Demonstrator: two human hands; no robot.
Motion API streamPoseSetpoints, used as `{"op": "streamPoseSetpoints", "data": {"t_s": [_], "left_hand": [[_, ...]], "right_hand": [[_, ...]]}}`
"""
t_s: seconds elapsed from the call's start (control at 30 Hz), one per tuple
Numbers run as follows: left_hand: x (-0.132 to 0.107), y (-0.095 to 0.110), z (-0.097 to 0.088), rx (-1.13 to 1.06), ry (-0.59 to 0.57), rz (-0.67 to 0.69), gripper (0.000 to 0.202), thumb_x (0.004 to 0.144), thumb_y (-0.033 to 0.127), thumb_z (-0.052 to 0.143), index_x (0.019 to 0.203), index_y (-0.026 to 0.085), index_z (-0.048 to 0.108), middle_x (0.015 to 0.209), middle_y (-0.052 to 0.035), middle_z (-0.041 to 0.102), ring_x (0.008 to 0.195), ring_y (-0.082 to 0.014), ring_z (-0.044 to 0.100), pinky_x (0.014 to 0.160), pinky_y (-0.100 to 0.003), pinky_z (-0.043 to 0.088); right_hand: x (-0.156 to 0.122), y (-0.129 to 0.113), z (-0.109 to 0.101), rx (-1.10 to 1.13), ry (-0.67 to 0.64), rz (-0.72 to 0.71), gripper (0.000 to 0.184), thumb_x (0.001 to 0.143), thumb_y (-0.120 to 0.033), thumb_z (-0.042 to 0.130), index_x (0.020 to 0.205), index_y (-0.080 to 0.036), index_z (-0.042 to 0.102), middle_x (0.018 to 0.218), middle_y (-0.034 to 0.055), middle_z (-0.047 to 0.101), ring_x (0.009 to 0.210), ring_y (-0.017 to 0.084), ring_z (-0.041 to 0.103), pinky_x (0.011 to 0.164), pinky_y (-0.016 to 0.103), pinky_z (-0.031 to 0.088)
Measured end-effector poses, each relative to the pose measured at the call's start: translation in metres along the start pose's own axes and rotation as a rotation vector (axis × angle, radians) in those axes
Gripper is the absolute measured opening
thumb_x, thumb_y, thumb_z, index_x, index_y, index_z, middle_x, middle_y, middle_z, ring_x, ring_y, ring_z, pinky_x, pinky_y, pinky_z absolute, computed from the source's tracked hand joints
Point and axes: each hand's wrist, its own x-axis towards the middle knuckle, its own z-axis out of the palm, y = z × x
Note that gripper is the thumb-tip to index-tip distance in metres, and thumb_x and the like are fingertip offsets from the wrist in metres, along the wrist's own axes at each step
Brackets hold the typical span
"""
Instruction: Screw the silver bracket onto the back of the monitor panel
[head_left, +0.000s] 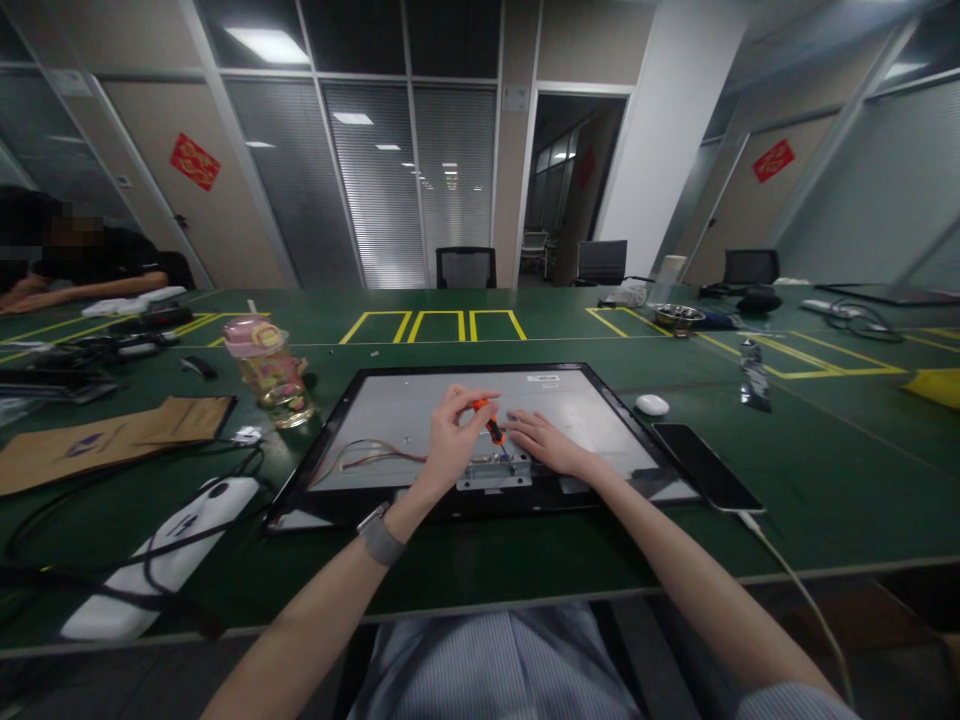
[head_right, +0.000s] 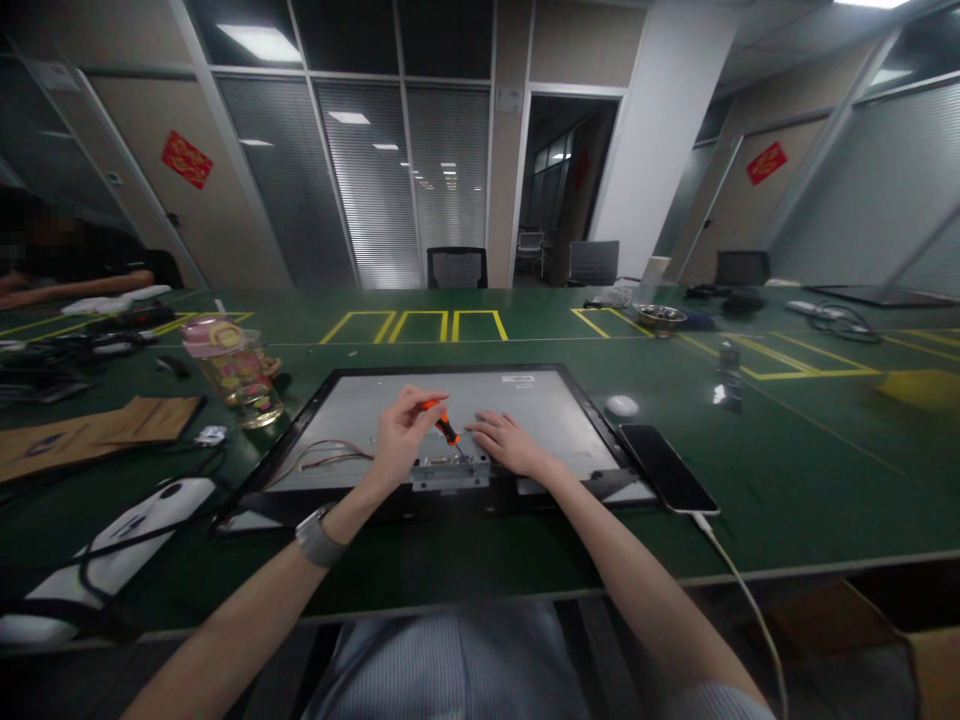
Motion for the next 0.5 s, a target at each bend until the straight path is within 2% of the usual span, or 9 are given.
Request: {"op": "streamPoseSetpoints", "data": {"t_s": [0.07,0.2,0.27,0.33,0.43,0.5], "left_hand": [[0.001,-0.0005,0.0,-0.014,0.005,-0.009,0.021,0.082,0.032,0.059,0.096,0.02,0.069,0.086,-0.0036,0.056,0.084,-0.0143,0.057,0.082,-0.027,0.045],[0.0016,0.0,0.0006,-0.201,-0.079,-0.065,0.03,0.088,0.032,0.047,0.108,0.019,0.064,0.113,-0.0087,0.057,0.1,-0.0187,0.058,0.092,-0.033,0.043],[0.0008,0.0001,0.0011,-0.233,-0.106,-0.096,0.03,0.087,0.031,0.05,0.111,0.018,0.062,0.109,-0.009,0.061,0.098,-0.019,0.06,0.091,-0.034,0.044],[-0.0003,-0.0005,0.0016,-0.206,-0.084,-0.095,0.028,0.083,0.031,0.056,0.106,0.018,0.064,0.097,-0.0073,0.063,0.091,-0.0175,0.061,0.086,-0.032,0.047],[-0.001,-0.0021,0.0023,-0.12,-0.008,-0.044,0.02,0.075,0.029,0.067,0.092,0.018,0.069,0.086,-0.0036,0.058,0.078,-0.0131,0.058,0.075,-0.026,0.048],[-0.0006,-0.0026,0.0023,-0.08,0.015,-0.026,0.018,0.075,0.03,0.066,0.089,0.018,0.07,0.086,-0.0031,0.056,0.078,-0.0124,0.056,0.073,-0.024,0.047]], "right_hand": [[0.0002,0.0006,0.0006,0.004,0.004,0.003,0.047,0.095,-0.045,0.022,0.13,-0.026,0.047,0.142,0.0095,0.041,0.136,0.023,0.028,0.109,0.051,0.016],[0.0004,0.001,0.001,-0.004,0.001,0.007,0.047,0.095,-0.044,0.024,0.129,-0.023,0.049,0.142,0.0116,0.04,0.136,0.024,0.028,0.109,0.05,0.017],[0.0002,0.0008,0.0008,0.001,0.001,0.005,0.047,0.095,-0.044,0.024,0.129,-0.023,0.049,0.142,0.0109,0.04,0.136,0.024,0.028,0.109,0.051,0.017],[-0.0002,0.0001,0.0005,0.008,0.001,-0.002,0.047,0.095,-0.044,0.024,0.129,-0.025,0.049,0.142,0.0093,0.041,0.136,0.024,0.028,0.109,0.051,0.017],[-0.0008,-0.0015,-0.0002,0.008,0.005,0.005,0.046,0.095,-0.044,0.024,0.129,-0.025,0.049,0.142,0.0087,0.041,0.136,0.024,0.028,0.109,0.051,0.016],[-0.001,-0.0027,-0.001,0.007,0.004,0.016,0.047,0.095,-0.044,0.024,0.13,-0.024,0.048,0.143,0.0097,0.04,0.136,0.024,0.028,0.11,0.05,0.016]]}}
